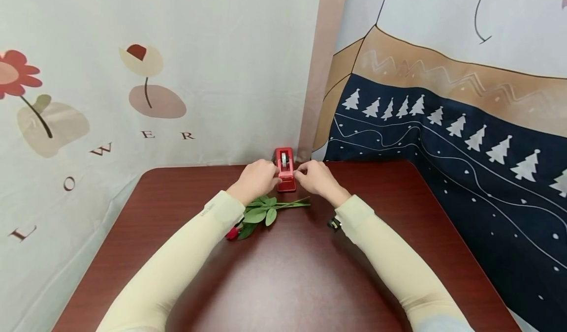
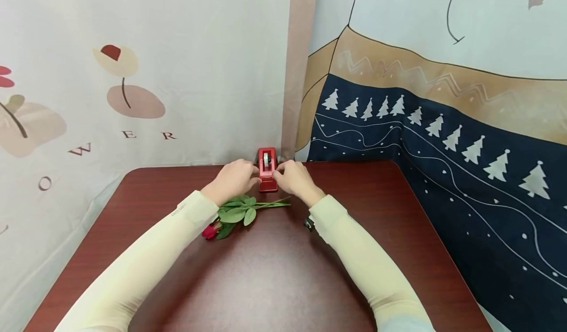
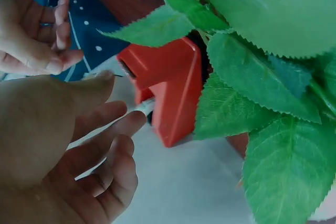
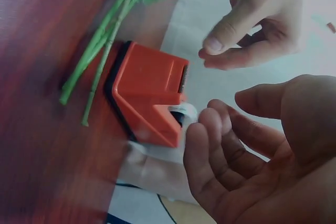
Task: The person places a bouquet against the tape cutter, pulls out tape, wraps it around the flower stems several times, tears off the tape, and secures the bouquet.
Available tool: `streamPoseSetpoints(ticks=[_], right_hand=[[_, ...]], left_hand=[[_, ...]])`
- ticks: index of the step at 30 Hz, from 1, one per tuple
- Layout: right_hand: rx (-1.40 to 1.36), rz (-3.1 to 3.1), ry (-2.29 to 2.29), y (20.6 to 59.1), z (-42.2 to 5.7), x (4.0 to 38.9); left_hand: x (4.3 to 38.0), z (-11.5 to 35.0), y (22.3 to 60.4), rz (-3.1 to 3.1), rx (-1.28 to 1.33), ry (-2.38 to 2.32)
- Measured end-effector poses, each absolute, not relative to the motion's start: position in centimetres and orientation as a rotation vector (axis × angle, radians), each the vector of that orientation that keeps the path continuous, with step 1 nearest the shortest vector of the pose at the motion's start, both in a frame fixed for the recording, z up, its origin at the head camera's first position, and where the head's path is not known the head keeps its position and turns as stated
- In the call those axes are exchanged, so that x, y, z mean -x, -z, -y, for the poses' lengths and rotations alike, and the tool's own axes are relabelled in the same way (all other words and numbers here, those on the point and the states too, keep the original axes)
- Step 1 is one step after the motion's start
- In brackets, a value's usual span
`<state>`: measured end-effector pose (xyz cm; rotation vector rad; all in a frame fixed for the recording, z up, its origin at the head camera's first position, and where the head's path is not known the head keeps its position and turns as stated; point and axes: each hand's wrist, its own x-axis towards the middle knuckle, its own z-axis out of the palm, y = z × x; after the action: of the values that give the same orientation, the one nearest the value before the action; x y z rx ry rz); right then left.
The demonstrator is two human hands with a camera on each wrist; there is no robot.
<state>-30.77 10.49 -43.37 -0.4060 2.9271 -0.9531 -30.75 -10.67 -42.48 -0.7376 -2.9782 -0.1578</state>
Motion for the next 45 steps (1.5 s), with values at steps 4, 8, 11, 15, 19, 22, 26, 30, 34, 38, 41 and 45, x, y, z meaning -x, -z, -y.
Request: streamPoseSetpoints(ticks=[4,8,11,15,19,22,26,30,34,38,41,45], right_hand=[[0.358,-2.899,0.917,43.6,-9.7,32.5],[0.294,-2.855,0.922,44.0,-9.3,33.6],[0.251,-2.831,0.942,44.3,-8.9,34.1],[0.210,-2.818,0.929,44.5,-8.3,34.5],[0.180,-2.765,0.915,44.6,-7.6,34.9],[0.109,-2.669,0.991,44.8,-7.3,35.4],[-0.032,-2.499,1.201,45.0,-7.4,35.9],[-0.094,-2.381,1.339,45.0,-7.6,36.0],[-0.123,-2.299,1.396,45.1,-7.9,36.1],[-0.155,-2.179,1.523,45.3,-8.1,36.0],[-0.160,-2.091,1.635,44.8,-8.0,35.9],[-0.127,-2.041,1.685,43.5,-7.8,35.5]], left_hand=[[31.8,10.4,42.8,3.047,0.714,0.227],[32.5,10.0,43.5,3.076,0.708,0.249],[33.0,9.9,44.0,3.085,0.711,0.249],[33.4,9.9,44.7,3.083,0.711,0.265],[33.5,9.9,45.1,3.086,0.692,0.276],[33.5,9.7,45.1,3.078,0.684,0.277],[33.4,9.6,45.1,3.074,0.669,0.300],[33.4,9.7,45.3,3.073,0.647,0.330],[33.4,9.7,45.6,3.047,0.670,0.333],[33.3,9.7,45.8,3.038,0.666,0.340],[33.2,9.7,45.7,3.048,0.655,0.341],[33.3,9.8,45.5,3.054,0.631,0.341]])
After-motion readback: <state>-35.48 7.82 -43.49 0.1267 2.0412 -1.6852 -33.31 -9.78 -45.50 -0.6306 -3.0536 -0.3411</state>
